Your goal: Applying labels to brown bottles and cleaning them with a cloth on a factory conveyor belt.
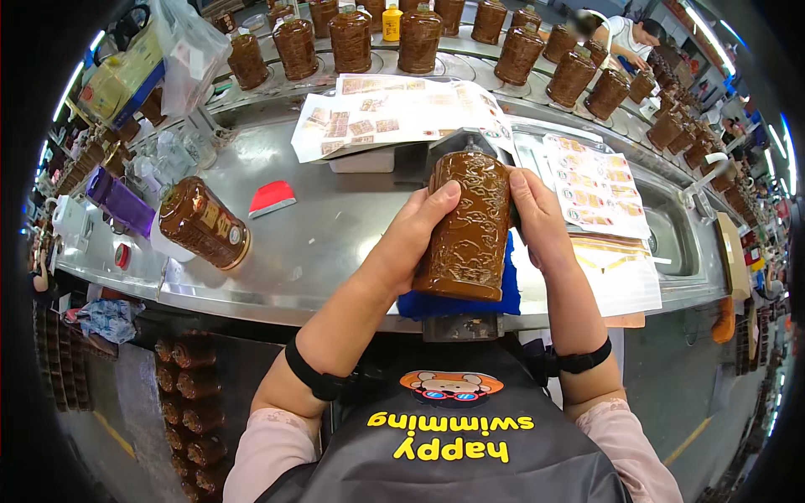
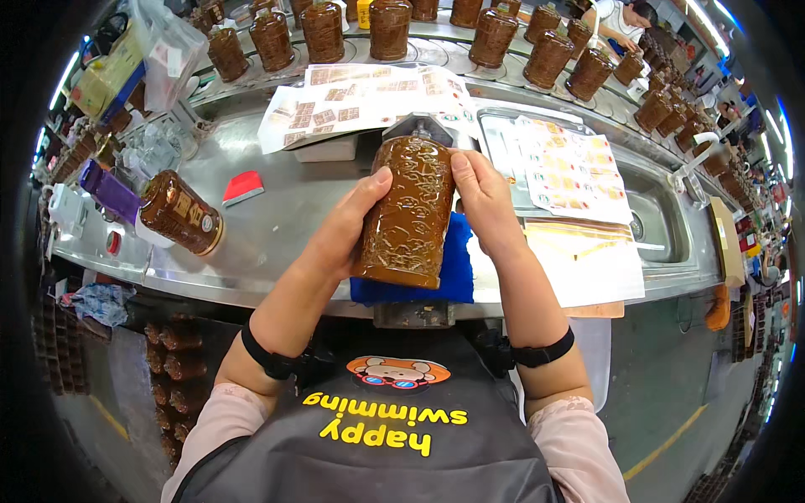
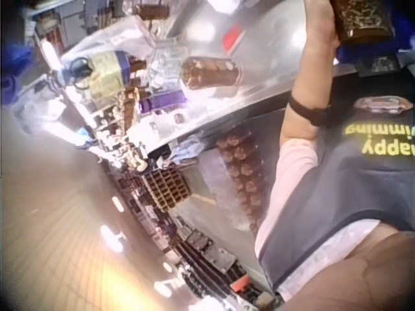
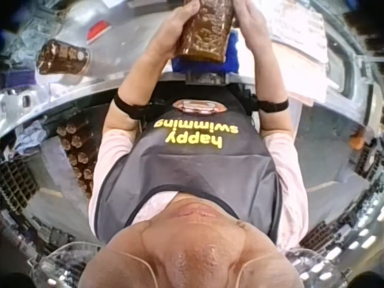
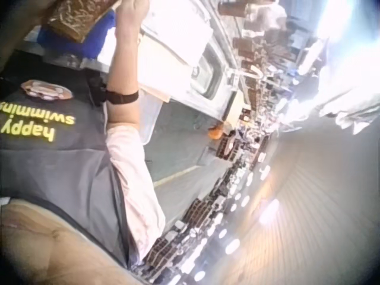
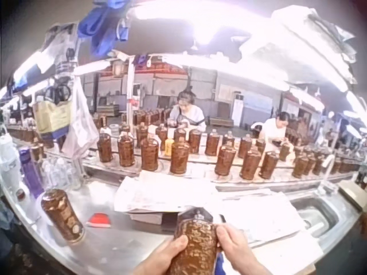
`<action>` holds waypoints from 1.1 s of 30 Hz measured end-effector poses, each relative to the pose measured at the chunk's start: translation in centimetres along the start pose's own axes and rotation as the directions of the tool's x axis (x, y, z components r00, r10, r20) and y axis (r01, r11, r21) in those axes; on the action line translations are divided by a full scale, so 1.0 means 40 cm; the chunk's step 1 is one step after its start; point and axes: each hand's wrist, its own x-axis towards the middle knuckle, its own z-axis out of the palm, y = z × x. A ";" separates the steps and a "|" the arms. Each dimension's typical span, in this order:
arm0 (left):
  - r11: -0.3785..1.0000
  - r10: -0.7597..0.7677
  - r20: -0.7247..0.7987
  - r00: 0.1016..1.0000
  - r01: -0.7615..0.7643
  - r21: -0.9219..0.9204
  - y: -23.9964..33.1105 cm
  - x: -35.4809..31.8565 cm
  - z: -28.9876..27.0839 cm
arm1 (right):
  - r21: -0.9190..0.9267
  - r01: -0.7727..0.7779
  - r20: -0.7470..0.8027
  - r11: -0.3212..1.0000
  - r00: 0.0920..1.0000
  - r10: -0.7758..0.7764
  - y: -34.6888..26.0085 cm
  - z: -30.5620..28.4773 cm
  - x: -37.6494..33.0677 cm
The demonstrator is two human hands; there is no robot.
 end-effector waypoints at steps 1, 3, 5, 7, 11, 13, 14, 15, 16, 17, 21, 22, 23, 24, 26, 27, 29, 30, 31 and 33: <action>1.000 0.003 -0.006 1.000 -0.003 -0.010 -0.002 0.007 0.003 | 0.003 0.000 -0.007 1.000 1.000 0.000 0.009 -0.002 0.005; 1.000 0.004 -0.006 1.000 -0.004 -0.030 -0.005 0.028 0.012 | 0.019 -0.027 -0.003 0.999 1.000 0.028 0.007 -0.013 0.017; 0.998 0.032 -0.025 0.999 -0.033 -0.048 -0.009 0.047 0.009 | -0.036 0.077 0.012 0.996 0.997 -0.076 0.011 -0.012 0.037; 0.997 0.051 -0.109 0.993 -0.057 -0.055 -0.028 0.072 0.004 | -0.098 0.147 0.045 0.984 0.989 -0.144 0.017 -0.032 0.052; 0.893 0.330 -0.170 0.928 -0.249 0.375 -0.026 0.042 0.018 | -0.258 0.372 0.146 0.892 0.927 -0.344 -0.008 -0.123 0.020; 0.619 0.509 0.011 0.861 -0.374 0.691 -0.040 0.003 -0.016 | -0.352 0.339 0.190 0.872 0.939 -0.289 -0.006 -0.239 -0.010; 0.465 0.540 0.163 0.825 -0.455 0.760 -0.040 -0.022 -0.012 | -0.449 0.347 0.174 0.824 0.938 -0.300 0.016 -0.310 -0.029; 0.339 0.513 0.228 0.827 -0.440 0.832 -0.046 -0.045 0.003 | -0.577 0.223 0.155 0.786 0.974 -0.163 0.034 -0.389 -0.058; 0.203 0.480 0.288 0.828 -0.425 0.882 -0.049 -0.071 0.023 | -0.718 0.118 0.071 0.686 0.993 -0.097 0.052 -0.449 -0.099; 0.098 0.472 0.317 0.823 -0.406 0.909 -0.058 -0.079 0.028 | -0.863 0.032 0.028 0.505 0.999 -0.016 0.058 -0.492 -0.133; -0.021 0.524 0.288 0.802 -0.326 0.945 -0.091 -0.083 0.020 | -0.935 -0.014 -0.021 0.355 1.000 -0.016 0.111 -0.527 -0.255; -0.060 0.542 0.314 0.779 -0.337 0.940 -0.097 -0.080 0.012 | -0.916 -0.006 -0.008 0.400 1.000 -0.003 0.114 -0.525 -0.267; -0.098 0.559 0.340 0.756 -0.346 0.933 -0.102 -0.076 0.005 | -0.895 0.002 0.007 0.446 1.000 0.009 0.116 -0.525 -0.275; -0.144 0.577 0.369 0.729 -0.354 0.924 -0.102 -0.074 -0.001 | -0.870 0.014 0.023 0.493 1.000 0.014 0.116 -0.523 -0.275; 0.013 0.567 0.289 0.772 -0.359 0.933 -0.112 -0.078 -0.009 | -0.819 -0.033 -0.034 0.573 0.999 0.010 0.109 -0.516 -0.267; 0.122 0.559 0.227 0.798 -0.350 0.929 -0.114 -0.083 -0.012 | -0.833 -0.006 -0.030 0.554 0.999 -0.034 0.107 -0.507 -0.256; 0.259 0.520 0.150 0.841 -0.323 0.910 -0.122 -0.093 -0.016 | -0.852 0.014 0.003 0.523 1.000 -0.023 0.105 -0.493 -0.253; 0.278 0.509 0.138 0.850 -0.315 0.908 -0.118 -0.098 -0.017 | -0.859 0.049 0.030 0.509 0.998 -0.046 0.106 -0.490 -0.254; 0.296 0.498 0.130 0.857 -0.309 0.904 -0.118 -0.097 -0.022 | -0.866 0.083 0.054 0.494 0.996 -0.072 0.116 -0.492 -0.262; 0.199 0.507 0.172 0.845 -0.309 0.930 -0.135 -0.093 -0.049 | -0.872 0.140 0.072 0.469 0.984 -0.161 0.124 -0.490 -0.265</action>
